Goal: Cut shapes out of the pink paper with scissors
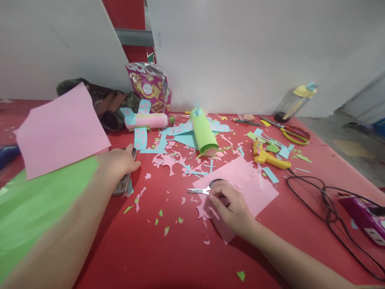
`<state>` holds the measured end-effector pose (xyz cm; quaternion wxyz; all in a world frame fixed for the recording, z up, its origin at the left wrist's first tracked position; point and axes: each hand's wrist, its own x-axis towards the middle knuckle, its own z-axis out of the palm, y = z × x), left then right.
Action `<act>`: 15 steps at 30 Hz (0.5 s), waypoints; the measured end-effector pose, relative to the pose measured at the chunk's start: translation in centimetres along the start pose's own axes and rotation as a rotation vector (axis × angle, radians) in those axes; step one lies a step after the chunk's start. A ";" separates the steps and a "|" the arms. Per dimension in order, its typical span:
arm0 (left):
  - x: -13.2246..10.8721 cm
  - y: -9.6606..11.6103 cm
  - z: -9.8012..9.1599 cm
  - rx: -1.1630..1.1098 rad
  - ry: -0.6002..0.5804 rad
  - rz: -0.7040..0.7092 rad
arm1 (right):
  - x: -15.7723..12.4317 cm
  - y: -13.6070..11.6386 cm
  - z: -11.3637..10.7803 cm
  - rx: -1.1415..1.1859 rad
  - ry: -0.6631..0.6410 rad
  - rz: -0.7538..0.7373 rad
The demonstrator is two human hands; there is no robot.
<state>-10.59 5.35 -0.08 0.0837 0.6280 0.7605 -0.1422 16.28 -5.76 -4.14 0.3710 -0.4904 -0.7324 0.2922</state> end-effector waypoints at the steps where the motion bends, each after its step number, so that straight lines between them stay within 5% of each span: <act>1: -0.6 0.7 -0.1 0.022 0.021 -0.010 | 0.0 0.0 0.0 -0.002 0.000 -0.002; 4: -3.0 3.2 -0.1 0.079 0.109 0.145 | 0.0 0.0 0.0 -0.014 -0.001 -0.006; 10: -8.5 7.2 0.6 -0.178 0.071 0.971 | 0.1 0.0 -0.1 -0.031 0.003 -0.026; 15: -10.4 7.8 0.7 -0.273 -0.062 1.134 | 0.0 -0.1 -0.1 -0.019 0.007 -0.047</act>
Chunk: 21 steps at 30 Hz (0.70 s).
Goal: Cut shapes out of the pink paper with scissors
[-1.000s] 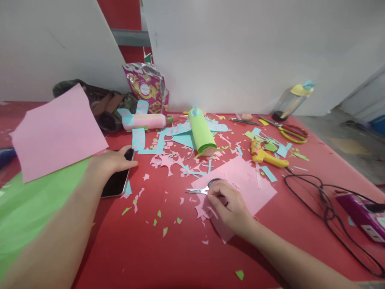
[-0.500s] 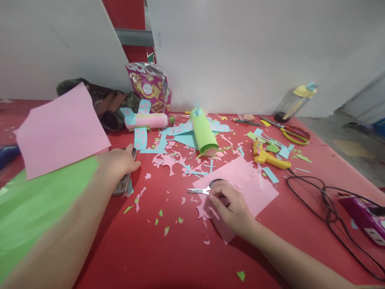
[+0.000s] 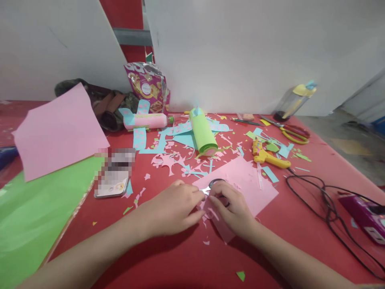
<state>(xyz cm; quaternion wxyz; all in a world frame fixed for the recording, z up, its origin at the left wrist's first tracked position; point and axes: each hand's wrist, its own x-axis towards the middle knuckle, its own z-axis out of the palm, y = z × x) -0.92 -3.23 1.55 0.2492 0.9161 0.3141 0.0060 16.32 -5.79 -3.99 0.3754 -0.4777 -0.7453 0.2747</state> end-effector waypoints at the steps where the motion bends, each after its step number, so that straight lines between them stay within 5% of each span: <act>1: 0.0 0.0 0.1 -0.002 0.004 0.003 | 0.0 0.0 0.0 0.000 -0.001 0.000; 21: 0.7 -0.7 1.6 0.030 0.123 -0.010 | -0.2 -0.3 0.1 -0.024 -0.052 -0.062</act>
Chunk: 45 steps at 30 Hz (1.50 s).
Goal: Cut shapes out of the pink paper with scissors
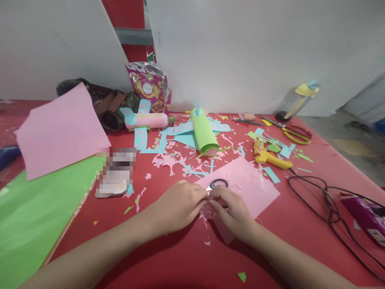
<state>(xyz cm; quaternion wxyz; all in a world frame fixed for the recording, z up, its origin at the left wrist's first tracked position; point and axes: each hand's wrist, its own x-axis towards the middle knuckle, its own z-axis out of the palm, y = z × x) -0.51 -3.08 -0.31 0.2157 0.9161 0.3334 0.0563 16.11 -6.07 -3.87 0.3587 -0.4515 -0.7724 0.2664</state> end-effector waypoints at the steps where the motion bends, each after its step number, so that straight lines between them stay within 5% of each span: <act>1: 0.0 0.0 0.0 -0.005 0.003 -0.001 | 0.0 0.0 0.0 -0.002 -0.005 0.003; 28: 0.1 0.4 0.0 -0.053 0.064 -0.044 | -0.1 -0.2 0.0 0.053 -0.071 0.115; 45: 0.2 0.5 0.0 -0.024 0.019 -0.048 | 0.0 -0.1 -0.1 0.007 0.008 0.158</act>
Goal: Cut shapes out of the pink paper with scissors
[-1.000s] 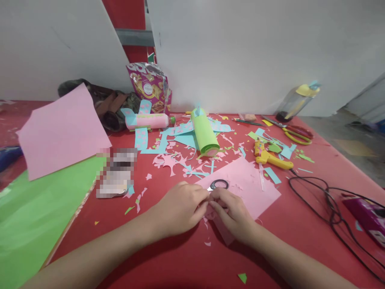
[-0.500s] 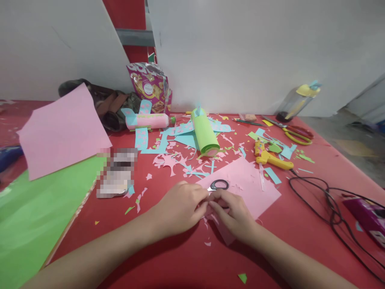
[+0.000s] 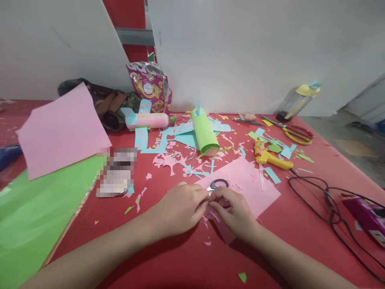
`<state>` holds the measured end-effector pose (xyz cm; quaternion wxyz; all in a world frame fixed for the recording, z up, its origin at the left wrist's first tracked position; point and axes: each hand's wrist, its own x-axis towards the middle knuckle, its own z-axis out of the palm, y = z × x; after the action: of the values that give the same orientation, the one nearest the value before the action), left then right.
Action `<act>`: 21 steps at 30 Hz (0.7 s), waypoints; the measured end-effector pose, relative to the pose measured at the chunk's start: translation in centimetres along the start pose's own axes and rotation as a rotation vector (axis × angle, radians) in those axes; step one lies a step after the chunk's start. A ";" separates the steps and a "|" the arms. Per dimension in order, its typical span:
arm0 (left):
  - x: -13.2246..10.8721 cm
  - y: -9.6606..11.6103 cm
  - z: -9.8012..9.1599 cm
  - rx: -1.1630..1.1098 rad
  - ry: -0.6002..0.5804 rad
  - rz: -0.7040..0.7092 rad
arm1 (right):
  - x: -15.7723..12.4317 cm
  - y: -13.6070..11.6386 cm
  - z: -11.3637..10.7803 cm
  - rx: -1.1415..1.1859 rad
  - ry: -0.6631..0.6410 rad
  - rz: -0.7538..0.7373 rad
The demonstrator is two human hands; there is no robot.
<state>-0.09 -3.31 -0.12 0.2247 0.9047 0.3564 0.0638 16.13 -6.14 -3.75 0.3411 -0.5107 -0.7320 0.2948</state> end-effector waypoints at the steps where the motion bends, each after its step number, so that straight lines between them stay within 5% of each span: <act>1: 0.0 0.0 0.0 0.000 -0.004 0.001 | 0.0 0.0 0.0 -0.003 0.006 -0.004; 21: -0.2 -0.1 0.0 -0.006 -0.003 -0.005 | -0.1 0.0 0.1 0.032 0.025 -0.014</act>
<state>-0.26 -3.40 -0.19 0.2283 0.9032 0.3579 0.0629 16.12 -6.27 -3.83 0.3605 -0.5035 -0.7265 0.2979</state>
